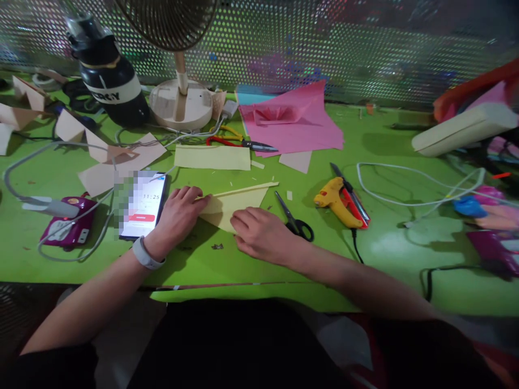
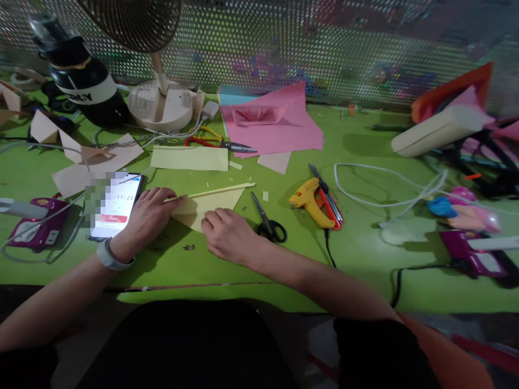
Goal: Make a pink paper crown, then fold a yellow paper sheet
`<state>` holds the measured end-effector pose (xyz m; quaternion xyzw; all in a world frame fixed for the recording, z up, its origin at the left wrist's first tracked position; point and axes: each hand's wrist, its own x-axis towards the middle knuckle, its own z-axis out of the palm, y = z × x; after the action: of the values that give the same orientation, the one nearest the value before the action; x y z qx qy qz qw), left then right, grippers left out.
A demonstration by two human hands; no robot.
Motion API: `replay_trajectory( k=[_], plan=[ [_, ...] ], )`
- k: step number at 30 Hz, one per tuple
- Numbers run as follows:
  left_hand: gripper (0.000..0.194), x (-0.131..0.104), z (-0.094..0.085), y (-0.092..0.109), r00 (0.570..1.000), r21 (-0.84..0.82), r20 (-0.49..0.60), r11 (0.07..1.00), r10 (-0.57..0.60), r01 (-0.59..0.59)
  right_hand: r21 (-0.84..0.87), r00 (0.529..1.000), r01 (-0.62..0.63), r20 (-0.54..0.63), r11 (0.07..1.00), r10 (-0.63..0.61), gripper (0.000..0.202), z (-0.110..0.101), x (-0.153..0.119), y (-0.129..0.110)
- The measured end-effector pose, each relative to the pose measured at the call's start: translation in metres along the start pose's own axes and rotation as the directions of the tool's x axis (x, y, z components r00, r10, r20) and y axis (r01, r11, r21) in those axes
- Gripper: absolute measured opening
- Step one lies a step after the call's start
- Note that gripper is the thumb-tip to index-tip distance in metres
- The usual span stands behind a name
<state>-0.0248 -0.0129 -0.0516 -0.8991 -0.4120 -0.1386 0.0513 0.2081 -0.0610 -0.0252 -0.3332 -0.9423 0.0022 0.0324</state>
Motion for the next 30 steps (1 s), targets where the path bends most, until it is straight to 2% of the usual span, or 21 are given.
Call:
replay_trajectory(
  k=[2, 4, 6, 9, 14, 17, 19, 21, 24, 27, 30],
  plan=[
    [0.034, 0.001, -0.002, 0.002, 1.000, -0.030, -0.030, 1.000, -0.002, 0.001, -0.062, 1.000, 0.019, 0.005, 0.998, -0.018, 0.021, 0.001, 0.002, 0.002],
    [0.028, 0.002, -0.006, 0.005, 0.996, -0.132, -0.082, 0.990, 0.040, -0.051, -0.061, 1.000, 0.022, -0.013, 0.998, -0.023, 0.023, 0.001, 0.003, 0.005],
    [0.024, 0.003, -0.010, 0.009, 0.985, -0.328, -0.103, 0.930, 0.136, -0.163, 0.020, 1.000, -0.001, -0.027, 1.000, 0.001, 0.023, 0.000, 0.005, 0.008],
    [0.042, 0.003, -0.011, 0.015, 0.969, -0.527, -0.075, 0.816, 0.234, -0.238, 0.186, 0.997, -0.081, 0.001, 0.979, 0.082, 0.020, -0.004, 0.008, 0.015],
    [0.036, 0.000, 0.001, 0.021, 0.993, -0.456, -0.080, 0.882, 0.091, -0.118, 0.418, 0.957, -0.290, 0.104, 0.861, 0.271, 0.031, -0.005, 0.013, 0.023],
    [0.041, -0.001, 0.004, 0.024, 0.999, -0.524, -0.014, 0.851, -0.044, 0.030, 0.548, 0.919, -0.388, 0.174, 0.741, 0.353, 0.040, 0.002, 0.011, 0.025],
    [0.041, -0.001, 0.003, 0.026, 0.987, -0.584, 0.049, 0.797, -0.153, 0.152, 0.564, 0.923, -0.366, 0.116, 0.740, 0.367, 0.042, 0.008, 0.008, 0.024],
    [0.037, 0.000, 0.002, 0.027, 0.967, -0.629, 0.098, 0.738, -0.235, 0.243, 0.483, 0.939, -0.281, -0.040, 0.829, 0.341, 0.039, 0.016, 0.005, 0.021],
    [0.027, 0.004, -0.001, 0.027, 0.945, -0.642, 0.121, 0.702, -0.304, 0.309, 0.266, 0.948, -0.131, -0.249, 0.955, 0.200, 0.035, 0.028, 0.000, 0.014],
    [0.015, 0.007, -0.003, 0.025, 0.939, -0.598, 0.146, 0.728, -0.310, 0.334, 0.147, 0.944, -0.056, -0.315, 0.988, 0.100, 0.039, 0.034, -0.002, 0.010],
    [0.008, 0.009, -0.005, 0.026, 0.948, -0.606, 0.170, 0.730, -0.269, 0.316, 0.100, 0.947, -0.049, -0.312, 0.994, 0.078, 0.035, 0.034, -0.001, 0.009]
  ],
)
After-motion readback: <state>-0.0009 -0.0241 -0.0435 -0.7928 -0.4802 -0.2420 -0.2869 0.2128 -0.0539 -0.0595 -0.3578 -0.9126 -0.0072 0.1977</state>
